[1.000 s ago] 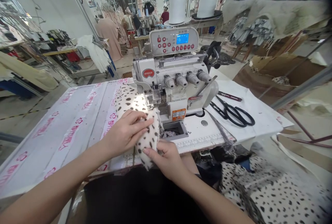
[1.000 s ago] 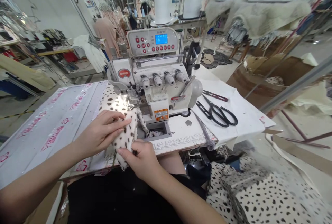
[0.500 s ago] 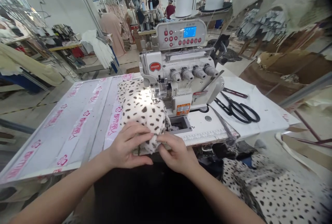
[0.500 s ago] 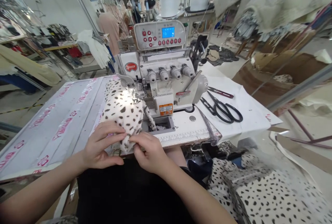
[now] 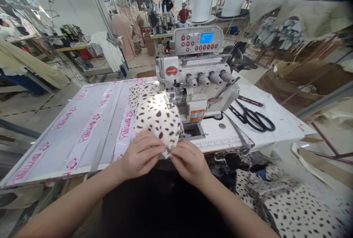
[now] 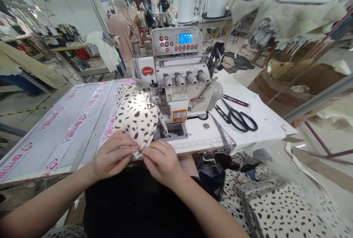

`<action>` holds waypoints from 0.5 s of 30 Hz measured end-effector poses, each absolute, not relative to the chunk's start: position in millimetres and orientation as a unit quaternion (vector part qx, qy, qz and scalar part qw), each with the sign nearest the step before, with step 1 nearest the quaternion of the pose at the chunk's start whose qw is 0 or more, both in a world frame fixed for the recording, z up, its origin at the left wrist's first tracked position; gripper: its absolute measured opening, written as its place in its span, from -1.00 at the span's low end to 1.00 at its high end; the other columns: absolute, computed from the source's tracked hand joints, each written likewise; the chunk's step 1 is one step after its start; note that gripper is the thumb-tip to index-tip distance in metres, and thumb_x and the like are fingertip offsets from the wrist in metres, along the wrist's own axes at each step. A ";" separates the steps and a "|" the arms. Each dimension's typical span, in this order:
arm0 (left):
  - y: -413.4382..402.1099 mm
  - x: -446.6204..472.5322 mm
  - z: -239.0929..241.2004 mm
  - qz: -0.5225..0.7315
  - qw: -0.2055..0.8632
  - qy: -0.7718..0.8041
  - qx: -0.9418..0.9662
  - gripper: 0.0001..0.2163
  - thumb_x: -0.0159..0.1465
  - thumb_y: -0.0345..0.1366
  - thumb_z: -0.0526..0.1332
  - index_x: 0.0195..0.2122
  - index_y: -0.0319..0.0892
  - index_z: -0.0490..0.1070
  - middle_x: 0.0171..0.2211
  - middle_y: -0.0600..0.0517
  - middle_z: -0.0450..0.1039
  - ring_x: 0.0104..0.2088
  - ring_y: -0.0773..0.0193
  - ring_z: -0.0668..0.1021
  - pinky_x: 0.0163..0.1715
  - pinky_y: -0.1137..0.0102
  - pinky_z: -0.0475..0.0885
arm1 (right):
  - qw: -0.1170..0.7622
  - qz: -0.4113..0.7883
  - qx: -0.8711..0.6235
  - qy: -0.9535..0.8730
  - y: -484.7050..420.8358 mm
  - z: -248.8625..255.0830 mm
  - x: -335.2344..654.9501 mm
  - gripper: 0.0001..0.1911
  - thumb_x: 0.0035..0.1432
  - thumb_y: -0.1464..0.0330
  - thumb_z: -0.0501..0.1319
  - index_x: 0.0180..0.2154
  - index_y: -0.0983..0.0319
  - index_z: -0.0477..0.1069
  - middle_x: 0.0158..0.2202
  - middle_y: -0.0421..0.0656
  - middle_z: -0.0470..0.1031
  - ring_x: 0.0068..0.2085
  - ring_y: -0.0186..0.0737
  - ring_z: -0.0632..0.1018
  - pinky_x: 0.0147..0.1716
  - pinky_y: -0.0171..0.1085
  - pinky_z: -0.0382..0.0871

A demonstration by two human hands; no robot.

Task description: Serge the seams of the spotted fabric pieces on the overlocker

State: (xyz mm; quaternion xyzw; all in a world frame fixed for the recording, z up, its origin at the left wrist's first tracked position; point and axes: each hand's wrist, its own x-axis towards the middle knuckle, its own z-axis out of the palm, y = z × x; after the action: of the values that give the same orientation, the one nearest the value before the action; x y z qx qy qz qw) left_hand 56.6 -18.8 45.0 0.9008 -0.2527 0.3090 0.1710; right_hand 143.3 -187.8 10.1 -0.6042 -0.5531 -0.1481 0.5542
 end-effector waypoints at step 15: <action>-29.2 57.9 33.9 0.374 0.143 -0.236 0.886 -0.70 0.07 -0.58 0.17 -0.17 -0.23 0.27 -0.34 -0.04 0.41 -0.31 0.26 0.43 -0.26 0.26 0.36 | 0.494 -0.183 -0.627 -0.574 -190.9 18.4 145.7 -0.73 0.13 0.57 0.08 -0.14 0.25 0.37 -0.31 -0.07 0.47 -0.31 -0.23 0.46 -0.35 -0.25 0.42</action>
State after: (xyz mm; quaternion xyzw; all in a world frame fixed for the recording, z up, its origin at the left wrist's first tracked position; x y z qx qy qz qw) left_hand 57.9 -29.2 33.9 0.8857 -0.2358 0.3736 0.1426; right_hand 145.7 -190.9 18.4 -0.6269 -0.5738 -0.1830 0.4943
